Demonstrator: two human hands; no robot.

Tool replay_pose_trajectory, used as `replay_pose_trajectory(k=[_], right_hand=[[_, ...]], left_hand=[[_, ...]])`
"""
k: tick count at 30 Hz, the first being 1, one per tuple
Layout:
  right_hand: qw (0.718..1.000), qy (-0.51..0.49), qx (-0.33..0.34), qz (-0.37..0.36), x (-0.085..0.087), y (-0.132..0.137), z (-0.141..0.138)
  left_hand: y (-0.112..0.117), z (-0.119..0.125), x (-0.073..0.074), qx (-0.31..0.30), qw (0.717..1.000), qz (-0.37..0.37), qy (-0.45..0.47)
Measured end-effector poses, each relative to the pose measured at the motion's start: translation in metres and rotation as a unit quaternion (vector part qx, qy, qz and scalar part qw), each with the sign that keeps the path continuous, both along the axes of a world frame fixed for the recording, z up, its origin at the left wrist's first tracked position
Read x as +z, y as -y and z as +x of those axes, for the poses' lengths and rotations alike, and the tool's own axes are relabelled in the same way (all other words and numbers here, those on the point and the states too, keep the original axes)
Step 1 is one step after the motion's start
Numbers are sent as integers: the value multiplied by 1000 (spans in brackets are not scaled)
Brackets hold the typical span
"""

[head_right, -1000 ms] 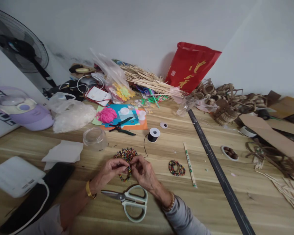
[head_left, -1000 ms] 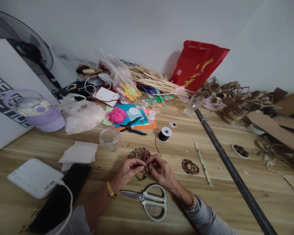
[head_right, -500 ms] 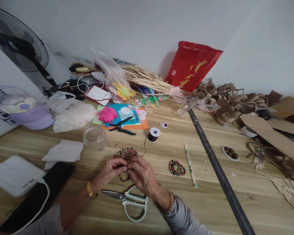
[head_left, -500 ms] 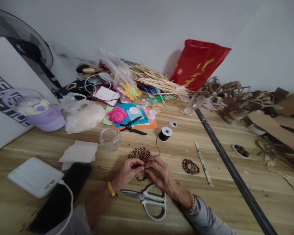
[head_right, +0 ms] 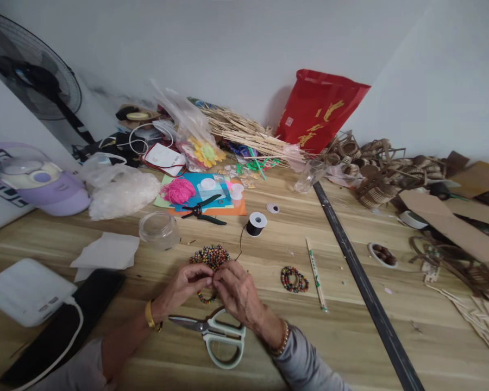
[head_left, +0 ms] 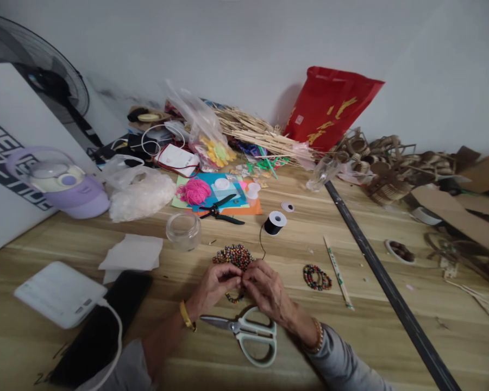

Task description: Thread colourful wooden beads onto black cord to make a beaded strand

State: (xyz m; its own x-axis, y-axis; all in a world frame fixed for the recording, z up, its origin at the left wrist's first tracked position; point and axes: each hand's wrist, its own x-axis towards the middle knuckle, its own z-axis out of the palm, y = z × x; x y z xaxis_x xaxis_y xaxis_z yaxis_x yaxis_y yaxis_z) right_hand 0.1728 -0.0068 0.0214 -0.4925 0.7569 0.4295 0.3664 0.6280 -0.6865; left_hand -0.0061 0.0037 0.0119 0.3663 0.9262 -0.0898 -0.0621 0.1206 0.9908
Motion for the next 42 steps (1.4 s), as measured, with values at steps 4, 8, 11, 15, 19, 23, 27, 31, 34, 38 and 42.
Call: replay_pose_trajectory(k=[4,8,11,15,19,23,27,31,34,38,42], right_hand=[[1000,6,1,-2,3,1,-1],[1000,8,3,-4,4,1,-1],[1000,8,10,4,4,0,-1],[1000,22,20,5,4,-1,-1],[999,23,28,10,3,0,-2],[999,13,34,8,3,0,-2],[1000,-12,5,-10,3,0,-3],[999,-30,-22,-28,1,0,-3],[998,-31,-26,-42,0,-1,-2],[997,-19,-25,-68,-2,-4,1],[996,16,-13,-83,-5,-7,3]], left_hand=[[0,0,1,-14,1000,14,-13],[0,0,0,-13,1000,15,-24],[1,1,2,-9,999,25,-44],[1,2,2,-7,998,31,-56],[1,2,-2,-2,998,28,-55],[0,3,-5,0,998,24,-53],[1,4,-3,2,998,23,-51],[2,3,5,-9,999,20,-46],[3,3,7,-8,999,20,-46],[3,3,4,8,999,17,-33],[2,2,4,33,999,-4,-19]])
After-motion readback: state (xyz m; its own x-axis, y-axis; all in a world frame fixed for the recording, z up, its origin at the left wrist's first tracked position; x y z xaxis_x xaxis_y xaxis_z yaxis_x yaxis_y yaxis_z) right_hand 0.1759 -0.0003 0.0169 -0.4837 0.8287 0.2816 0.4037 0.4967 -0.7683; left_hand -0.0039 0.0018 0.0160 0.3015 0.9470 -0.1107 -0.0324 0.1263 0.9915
